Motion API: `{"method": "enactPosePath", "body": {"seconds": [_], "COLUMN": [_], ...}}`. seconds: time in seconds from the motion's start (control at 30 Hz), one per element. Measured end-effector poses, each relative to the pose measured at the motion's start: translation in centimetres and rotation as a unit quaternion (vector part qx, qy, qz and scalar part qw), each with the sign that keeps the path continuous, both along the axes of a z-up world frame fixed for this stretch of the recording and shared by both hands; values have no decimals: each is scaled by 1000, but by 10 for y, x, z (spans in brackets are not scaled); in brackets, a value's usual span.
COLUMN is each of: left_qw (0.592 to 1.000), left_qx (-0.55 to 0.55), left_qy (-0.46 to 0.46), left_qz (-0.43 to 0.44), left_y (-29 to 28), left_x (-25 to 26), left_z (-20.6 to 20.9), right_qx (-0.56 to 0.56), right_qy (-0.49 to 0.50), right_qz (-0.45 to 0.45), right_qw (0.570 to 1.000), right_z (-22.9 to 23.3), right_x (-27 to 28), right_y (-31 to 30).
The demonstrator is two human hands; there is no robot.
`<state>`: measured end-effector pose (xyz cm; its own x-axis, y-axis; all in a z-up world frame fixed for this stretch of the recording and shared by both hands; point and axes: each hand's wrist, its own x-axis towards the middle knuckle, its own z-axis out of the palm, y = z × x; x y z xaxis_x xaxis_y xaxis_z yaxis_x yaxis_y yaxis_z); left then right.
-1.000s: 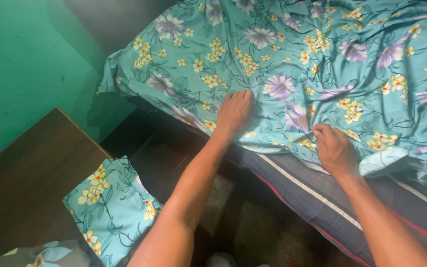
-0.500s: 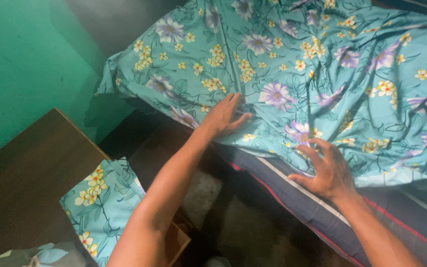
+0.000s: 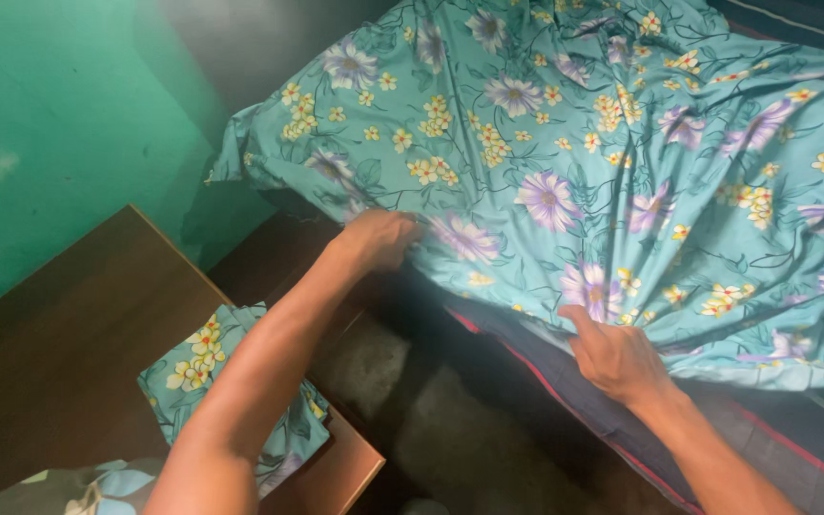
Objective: The person unfolds a floral-patterned piece of fabric on a bed and smooths it out across the mattress.
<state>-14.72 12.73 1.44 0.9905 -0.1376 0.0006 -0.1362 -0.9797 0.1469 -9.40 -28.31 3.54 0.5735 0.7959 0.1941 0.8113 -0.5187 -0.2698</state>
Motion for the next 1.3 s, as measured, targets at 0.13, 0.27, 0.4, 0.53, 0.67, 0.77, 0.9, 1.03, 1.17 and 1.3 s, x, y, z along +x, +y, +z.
{"method": "enactPosePath", "body": {"seconds": [0.13, 0.27, 0.4, 0.53, 0.67, 0.77, 0.9, 1.03, 1.17, 1.3], "left_qw": [982, 972, 931, 897, 842, 782, 590, 526, 638, 601], "left_qx": [-85, -162, -293, -282, -119, -149, -496, -621, -488, -337], "left_qy": [148, 160, 186, -133, -301, -336, -149, -107, -236, -446], "left_qz": [82, 53, 109, 313, 432, 504, 619, 572, 547, 572], "left_y": [25, 45, 55, 65, 91, 111, 142, 180, 226, 246], "left_x": [-16, -34, -39, -45, -45, -45, -38, -27, -17, -35], "left_z": [-9, -26, -8, 5, 1, -7, -10, -62, -109, -130], "right_qx": [-88, -102, -5, -158, -156, -109, -98, -79, -38, -64], "right_qy": [60, 44, 41, 113, 301, 421, 514, 469, 472, 434], "right_qz": [12, 131, 244, 150, 38, -3, -21, -40, -65, -91], "right_qw": [994, 985, 969, 970, 940, 901, 852, 879, 878, 894], "right_z": [20, 14, 16, 25, 10, -12, -27, -42, -46, -43], "right_x": [-11, -12, -18, -19, 0, 33, 50, 45, 40, 41], "right_y": [17, 30, 36, 45, 51, 63, 70, 65, 58, 59]}}
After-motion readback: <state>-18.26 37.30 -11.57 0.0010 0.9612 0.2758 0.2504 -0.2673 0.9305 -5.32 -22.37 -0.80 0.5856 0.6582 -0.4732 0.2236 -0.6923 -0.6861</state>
